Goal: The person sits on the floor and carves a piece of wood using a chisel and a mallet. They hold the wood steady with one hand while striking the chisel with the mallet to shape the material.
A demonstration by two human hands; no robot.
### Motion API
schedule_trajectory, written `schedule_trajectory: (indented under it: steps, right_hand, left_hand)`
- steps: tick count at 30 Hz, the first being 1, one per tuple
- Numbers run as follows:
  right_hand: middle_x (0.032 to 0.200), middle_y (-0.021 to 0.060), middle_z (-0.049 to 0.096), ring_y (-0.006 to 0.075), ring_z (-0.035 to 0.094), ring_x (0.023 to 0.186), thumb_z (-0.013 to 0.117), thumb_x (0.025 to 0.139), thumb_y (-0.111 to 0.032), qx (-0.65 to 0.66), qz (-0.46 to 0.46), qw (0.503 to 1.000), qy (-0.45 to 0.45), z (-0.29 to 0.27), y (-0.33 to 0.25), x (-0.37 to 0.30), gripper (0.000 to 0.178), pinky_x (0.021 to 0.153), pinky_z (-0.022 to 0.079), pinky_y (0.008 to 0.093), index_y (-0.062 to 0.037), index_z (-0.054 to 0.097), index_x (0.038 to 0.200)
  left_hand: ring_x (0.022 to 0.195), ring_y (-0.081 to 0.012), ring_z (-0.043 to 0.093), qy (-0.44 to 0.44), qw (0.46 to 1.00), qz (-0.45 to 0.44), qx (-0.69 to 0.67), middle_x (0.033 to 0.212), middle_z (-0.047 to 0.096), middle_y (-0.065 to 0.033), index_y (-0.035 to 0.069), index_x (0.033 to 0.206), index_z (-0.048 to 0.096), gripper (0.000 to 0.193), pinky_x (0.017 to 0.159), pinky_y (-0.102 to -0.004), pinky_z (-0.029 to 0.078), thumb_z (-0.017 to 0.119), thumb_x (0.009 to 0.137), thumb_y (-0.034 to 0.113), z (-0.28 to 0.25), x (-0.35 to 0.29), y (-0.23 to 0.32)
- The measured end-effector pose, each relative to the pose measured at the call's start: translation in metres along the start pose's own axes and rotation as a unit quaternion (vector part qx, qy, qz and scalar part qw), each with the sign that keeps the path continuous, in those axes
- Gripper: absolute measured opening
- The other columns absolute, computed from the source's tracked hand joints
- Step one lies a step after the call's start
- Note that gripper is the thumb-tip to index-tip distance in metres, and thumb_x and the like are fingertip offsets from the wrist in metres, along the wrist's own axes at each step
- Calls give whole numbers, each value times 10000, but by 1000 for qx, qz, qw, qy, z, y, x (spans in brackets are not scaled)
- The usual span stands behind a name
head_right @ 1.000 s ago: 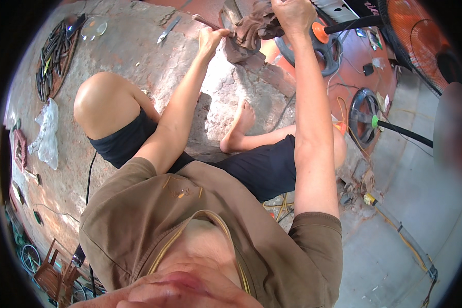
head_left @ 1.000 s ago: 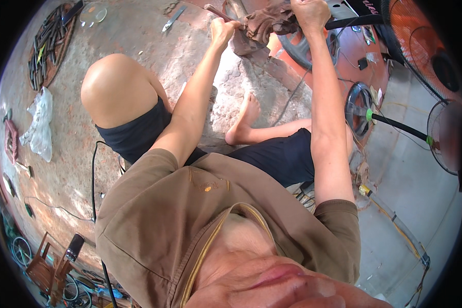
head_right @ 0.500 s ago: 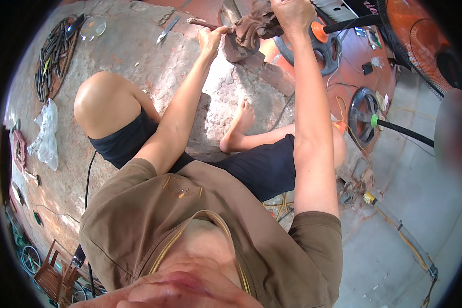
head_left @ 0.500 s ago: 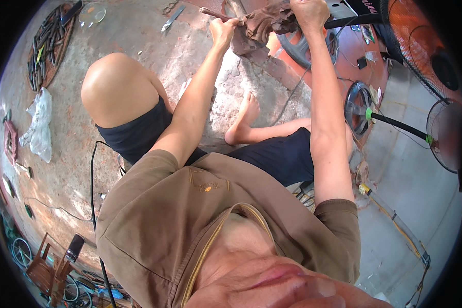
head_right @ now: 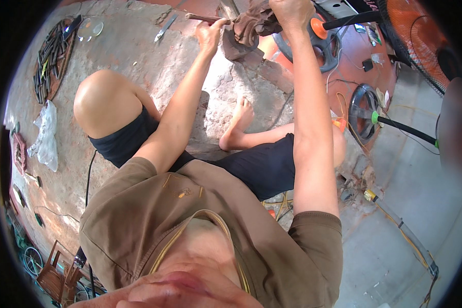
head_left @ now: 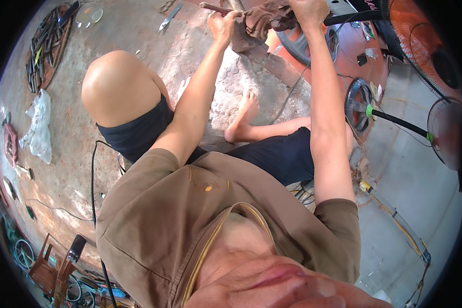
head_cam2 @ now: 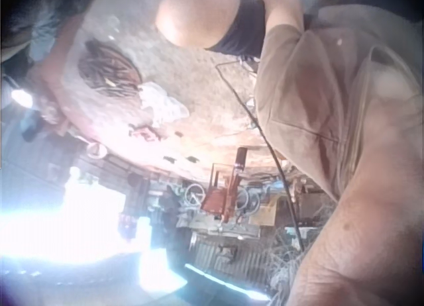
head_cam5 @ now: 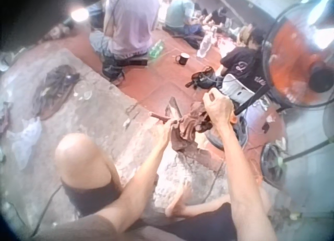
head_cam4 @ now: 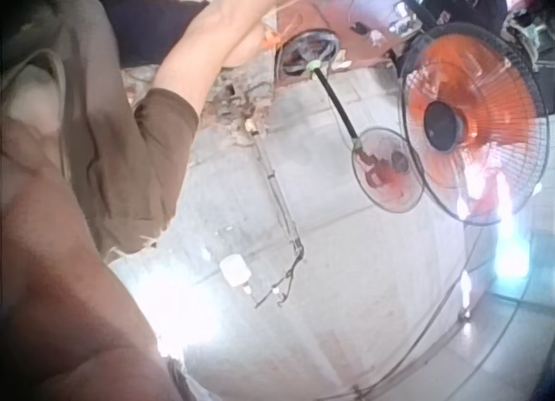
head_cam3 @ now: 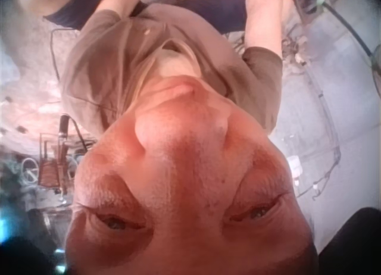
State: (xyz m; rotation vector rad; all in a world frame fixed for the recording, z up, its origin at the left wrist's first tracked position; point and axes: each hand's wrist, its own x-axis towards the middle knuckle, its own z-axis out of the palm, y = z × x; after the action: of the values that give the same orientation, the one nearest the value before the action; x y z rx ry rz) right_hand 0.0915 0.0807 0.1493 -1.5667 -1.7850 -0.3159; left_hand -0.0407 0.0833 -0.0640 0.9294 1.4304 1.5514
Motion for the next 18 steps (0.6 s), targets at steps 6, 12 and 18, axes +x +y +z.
schedule_trajectory:
  steps: [6,12,18]
  right_hand:
    - [686,191,643,384,657,670,632,853,-243,5,5,1000,-3,-1,3,-2,196,586,493,443,-59,642,787]
    - [689,191,643,383,656,672,631,849,-248,-6,19,1000,-9,-3,0,-1,207,587,492,449,-56,636,772]
    - [690,186,643,386,650,667,623,843,-249,7,12,1000,-1,2,-5,3,206,588,489,460,-60,626,762]
  left_hand:
    - [771,-343,655,-83,978,50,182,758,672,-158,6,777,676,314,718,-449,507,819,631,246,-8,-1,4]
    - [666,-318,689,-72,988,-30,130,667,681,-184,-23,788,704,373,661,-426,538,818,648,303,-13,1,18]
    - [763,-380,658,-41,969,108,216,775,684,-195,-25,791,696,446,690,-472,501,811,684,393,2,17,-21]
